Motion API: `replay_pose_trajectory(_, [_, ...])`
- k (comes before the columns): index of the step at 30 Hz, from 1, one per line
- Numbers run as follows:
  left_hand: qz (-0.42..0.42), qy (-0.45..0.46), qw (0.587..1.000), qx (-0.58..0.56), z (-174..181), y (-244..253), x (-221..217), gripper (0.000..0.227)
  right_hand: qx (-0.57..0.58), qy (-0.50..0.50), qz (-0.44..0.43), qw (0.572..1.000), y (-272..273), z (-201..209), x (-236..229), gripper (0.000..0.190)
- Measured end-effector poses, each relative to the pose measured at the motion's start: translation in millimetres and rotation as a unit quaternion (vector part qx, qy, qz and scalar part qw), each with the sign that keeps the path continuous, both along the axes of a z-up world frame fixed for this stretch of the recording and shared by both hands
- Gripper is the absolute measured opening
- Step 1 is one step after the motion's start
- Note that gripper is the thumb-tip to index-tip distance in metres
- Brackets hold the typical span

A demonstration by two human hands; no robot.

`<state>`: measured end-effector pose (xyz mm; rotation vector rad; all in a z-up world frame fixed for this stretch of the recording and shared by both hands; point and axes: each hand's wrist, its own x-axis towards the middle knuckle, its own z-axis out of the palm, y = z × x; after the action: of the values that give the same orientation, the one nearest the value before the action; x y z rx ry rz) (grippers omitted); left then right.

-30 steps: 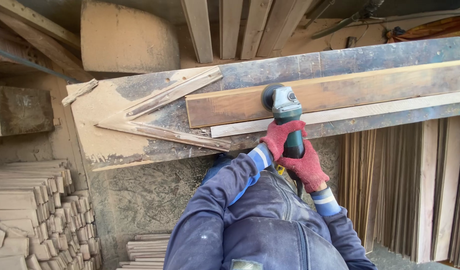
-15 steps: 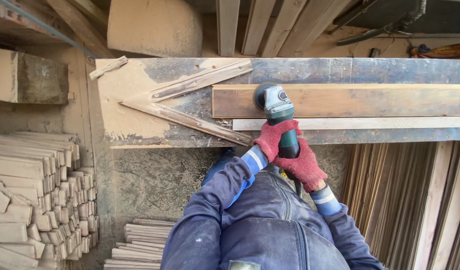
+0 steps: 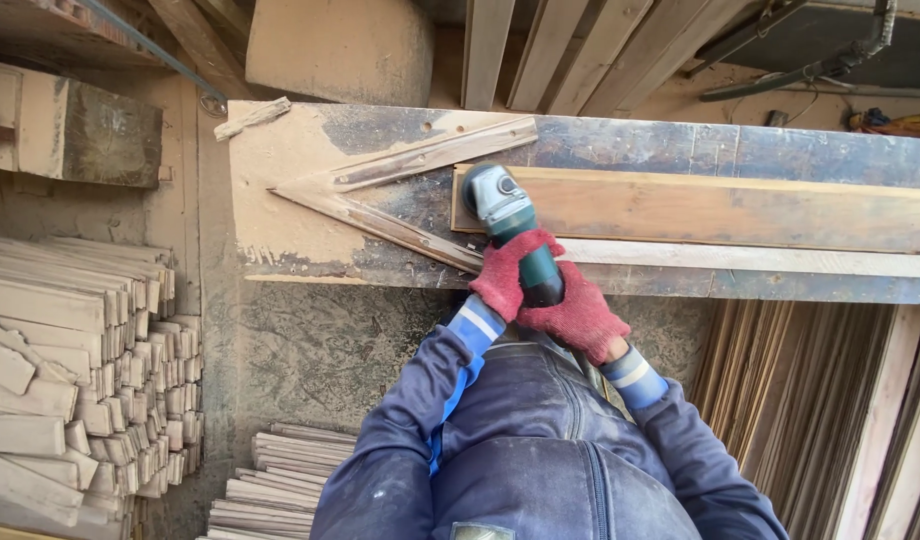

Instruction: Sanding a wooden plank using a handheld angle grinder with a sanding disc.

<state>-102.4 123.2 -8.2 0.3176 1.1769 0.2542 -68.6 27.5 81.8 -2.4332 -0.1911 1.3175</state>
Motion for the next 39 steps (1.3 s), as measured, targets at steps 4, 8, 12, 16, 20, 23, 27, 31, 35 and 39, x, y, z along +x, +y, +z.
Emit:
replay_pose_trajectory(4, [0.082,-0.079,0.993,0.013,2.8,10.3,-20.0,0.045,0.0,0.009,0.028,1.0,5.9,-19.0,0.7,0.095])
replay_pose_trajectory(8, [0.107,-0.08,0.991,0.02,21.2,4.9,-12.8,0.04,0.004,0.014,0.052,0.999,-1.1,-21.0,6.1,0.093])
replay_pose_trajectory(12, [0.039,-0.057,0.997,0.024,13.0,-13.8,14.1,0.038,0.013,0.007,-0.016,1.0,-19.5,-4.1,20.4,0.094])
replay_pose_trajectory(16, [-0.057,-0.056,0.997,0.012,16.2,-42.0,47.1,0.036,0.017,0.0,-0.077,0.997,-50.4,6.3,34.9,0.091])
replay_pose_trajectory(20, [-0.101,-0.053,0.993,0.005,14.0,-65.9,65.5,0.04,0.003,-0.019,-0.1,0.995,-56.2,35.0,38.9,0.088])
replay_pose_trajectory(23, [-0.109,-0.051,0.993,-0.002,17.1,-69.6,67.1,0.043,0.005,-0.032,-0.107,0.994,-58.3,31.8,39.0,0.087])
replay_pose_trajectory(27, [-0.093,-0.032,0.995,0.0,23.7,-48.2,51.2,0.039,-0.006,-0.011,-0.081,0.997,-50.8,15.5,36.6,0.089])
replay_pose_trajectory(31, [-0.006,-0.036,0.999,0.009,-8.2,-28.3,20.5,0.036,-0.005,0.015,-0.02,1.0,-23.9,3.4,29.9,0.091])
replay_pose_trajectory(35, [0.078,-0.053,0.995,0.02,24.0,0.1,-1.1,0.032,-0.016,0.014,0.052,0.998,-3.1,-13.4,23.6,0.094])
replay_pose_trajectory(39, [0.146,-0.056,0.987,0.044,39.5,10.1,-6.2,0.028,-0.007,0.023,0.092,0.995,11.5,-5.7,22.8,0.09])
